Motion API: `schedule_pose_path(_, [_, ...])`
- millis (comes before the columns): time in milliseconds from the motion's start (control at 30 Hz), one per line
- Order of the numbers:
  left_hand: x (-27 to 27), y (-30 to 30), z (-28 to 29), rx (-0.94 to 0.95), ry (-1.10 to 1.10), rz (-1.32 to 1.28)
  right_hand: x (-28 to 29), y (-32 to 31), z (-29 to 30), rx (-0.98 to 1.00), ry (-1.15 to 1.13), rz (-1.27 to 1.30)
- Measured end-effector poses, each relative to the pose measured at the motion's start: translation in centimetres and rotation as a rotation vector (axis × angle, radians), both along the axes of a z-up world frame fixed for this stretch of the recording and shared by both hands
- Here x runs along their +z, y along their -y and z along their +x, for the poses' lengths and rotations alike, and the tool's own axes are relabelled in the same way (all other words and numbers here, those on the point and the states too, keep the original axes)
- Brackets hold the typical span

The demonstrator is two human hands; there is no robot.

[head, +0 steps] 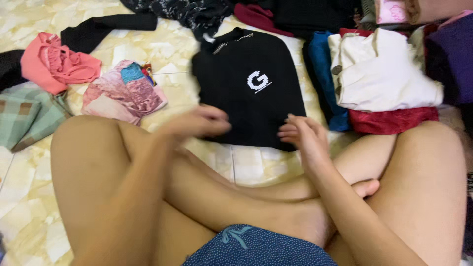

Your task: The person folds a white top, a black t-shirt, and a pair of black shorts by hand while sitting on the floor.

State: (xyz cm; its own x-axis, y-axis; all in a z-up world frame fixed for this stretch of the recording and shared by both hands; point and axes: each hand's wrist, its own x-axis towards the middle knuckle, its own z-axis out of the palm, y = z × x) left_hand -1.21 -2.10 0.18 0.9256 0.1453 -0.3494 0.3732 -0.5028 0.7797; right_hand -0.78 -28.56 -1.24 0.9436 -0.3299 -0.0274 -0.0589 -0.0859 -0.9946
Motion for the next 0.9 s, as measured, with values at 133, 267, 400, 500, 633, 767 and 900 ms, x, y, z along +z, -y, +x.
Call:
schedule_pose_path(133, [0.5,7.5,-3.9,-0.708,-0.076,-0.533,5.9,-2.8,-3.5,0.347,-0.455,0.377])
schedule_pose_path(267, [3.6,8.0,-3.9,-0.594,-0.248,-0.397,-1.3,-0.4,-2.4,0.278,-0.482,0.189])
schedule_pose_path(400, [-4.8,2.0,2.7,-0.047,0.02,-0.177,-0.3,0.5,-2.3,0.286,-0.509,0.093])
schedule_pose_path(500, [-3.7,0.2,5.5,0.322,0.02,0.179,-0.6,0.2,-2.4,0.434,-0.64,0.057])
schedule_pose_path(633, [1.3,2.6,5.5,0.464,0.064,-0.076,-1.2,-0.1,-3.1,0.716,-0.86,0.06])
schedule_pose_path(767, [1.4,5.3,7.6,0.411,-0.095,-0.212,6.8,-1.9,-5.9,0.796,-0.94,0.274])
schedule_pose_path(900, [3.1,2.5,12.3,0.509,0.036,-0.251,5.7,-1.4,-1.5,0.891,-0.895,-0.171])
